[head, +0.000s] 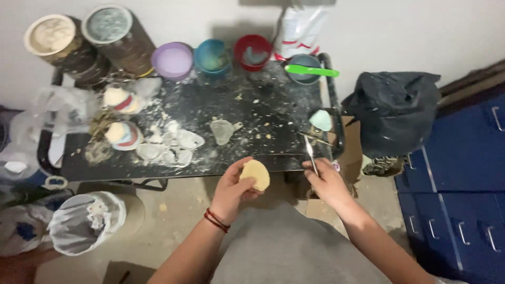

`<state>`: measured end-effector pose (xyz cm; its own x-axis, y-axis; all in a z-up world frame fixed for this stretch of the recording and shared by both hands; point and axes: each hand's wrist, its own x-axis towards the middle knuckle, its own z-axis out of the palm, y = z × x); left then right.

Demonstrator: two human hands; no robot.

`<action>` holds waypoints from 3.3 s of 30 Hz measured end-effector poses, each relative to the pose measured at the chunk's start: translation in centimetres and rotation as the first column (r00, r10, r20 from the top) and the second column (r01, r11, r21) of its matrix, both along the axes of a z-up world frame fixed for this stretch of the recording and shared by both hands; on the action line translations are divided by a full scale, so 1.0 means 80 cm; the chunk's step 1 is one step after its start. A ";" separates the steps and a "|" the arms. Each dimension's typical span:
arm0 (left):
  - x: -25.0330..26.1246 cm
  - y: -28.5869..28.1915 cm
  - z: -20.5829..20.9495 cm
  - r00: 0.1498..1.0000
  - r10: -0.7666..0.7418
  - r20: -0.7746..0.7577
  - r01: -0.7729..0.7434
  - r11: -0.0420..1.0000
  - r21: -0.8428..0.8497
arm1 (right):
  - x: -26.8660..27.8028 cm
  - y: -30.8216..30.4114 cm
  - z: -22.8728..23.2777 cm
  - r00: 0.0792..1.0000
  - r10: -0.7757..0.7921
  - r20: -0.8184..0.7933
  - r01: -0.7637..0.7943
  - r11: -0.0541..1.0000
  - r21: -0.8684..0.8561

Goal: Organizing and trimming plaster dental molds at a laboratory bench using a hand tool to remove excess material.

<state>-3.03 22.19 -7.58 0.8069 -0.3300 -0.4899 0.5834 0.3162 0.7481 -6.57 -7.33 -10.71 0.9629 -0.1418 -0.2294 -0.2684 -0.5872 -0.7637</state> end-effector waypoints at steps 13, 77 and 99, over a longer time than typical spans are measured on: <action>0.014 0.231 -0.019 0.957 0.243 0.158 -0.230 0.968 -0.099 | 0.085 0.193 -0.061 0.816 0.574 0.066 -0.437 0.687 -0.580; -0.772 0.682 -0.139 -0.859 0.486 0.161 -0.474 -0.874 0.108 | -0.052 0.965 -0.060 -0.544 0.727 0.420 -0.759 -0.212 -0.615; -1.210 0.946 -0.389 -0.881 0.426 0.208 -0.114 -0.617 0.779 | -0.524 1.244 -0.074 -0.907 0.417 0.068 -0.420 -0.875 -0.241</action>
<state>-99.84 97.85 -38.72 -0.8982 0.2226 -0.3792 -0.2060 0.5488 0.8102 -48.49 92.18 -16.60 -0.8039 0.5820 -0.1226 0.5214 0.5905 -0.6160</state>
